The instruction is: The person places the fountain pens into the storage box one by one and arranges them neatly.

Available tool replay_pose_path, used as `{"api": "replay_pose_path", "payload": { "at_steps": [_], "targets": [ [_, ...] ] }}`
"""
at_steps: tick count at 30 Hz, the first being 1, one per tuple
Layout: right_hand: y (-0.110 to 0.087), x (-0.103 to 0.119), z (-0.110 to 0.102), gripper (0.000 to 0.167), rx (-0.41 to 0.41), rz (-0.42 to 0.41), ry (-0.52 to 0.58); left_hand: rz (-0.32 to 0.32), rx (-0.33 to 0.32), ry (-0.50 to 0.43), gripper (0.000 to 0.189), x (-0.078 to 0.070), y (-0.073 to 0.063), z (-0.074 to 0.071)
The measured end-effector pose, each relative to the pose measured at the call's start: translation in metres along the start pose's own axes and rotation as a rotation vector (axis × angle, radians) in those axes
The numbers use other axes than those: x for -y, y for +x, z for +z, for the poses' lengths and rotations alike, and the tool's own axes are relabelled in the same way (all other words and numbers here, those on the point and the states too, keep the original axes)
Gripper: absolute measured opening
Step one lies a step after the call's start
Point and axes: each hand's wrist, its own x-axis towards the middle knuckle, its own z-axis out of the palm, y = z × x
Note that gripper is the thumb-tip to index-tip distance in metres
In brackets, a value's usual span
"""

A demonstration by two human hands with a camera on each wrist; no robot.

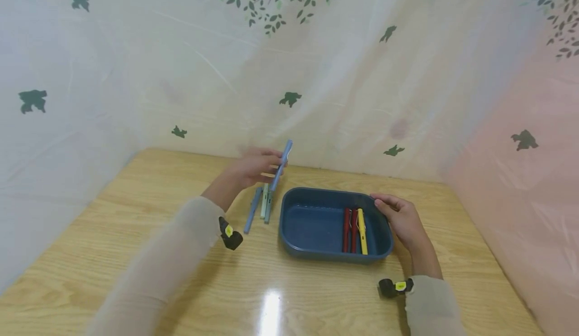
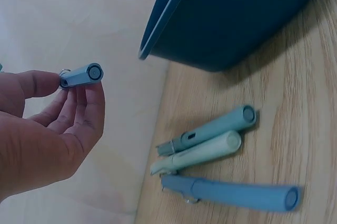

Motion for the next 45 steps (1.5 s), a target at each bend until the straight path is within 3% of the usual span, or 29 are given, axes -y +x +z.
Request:
{"api": "replay_pose_path", "payload": {
  "at_steps": [11,27,37,45],
  "targets": [
    [0.002,-0.001,0.000,0.055,0.000,0.003,0.002,-0.012,0.025,-0.066,0.031,0.007,0.007,0.030],
    [0.000,0.000,-0.001,0.054,0.012,-0.026,0.020,-0.014,0.030,-0.041,0.034,0.009,0.006,0.061],
    [-0.004,0.004,0.000,0.053,0.025,-0.010,0.024,-0.035,0.095,-0.016,0.039,0.011,0.005,0.084],
    [-0.001,0.000,0.000,0.055,0.021,-0.004,0.035,-0.041,0.170,0.019,0.035,0.022,0.001,0.111]
  ]
}}
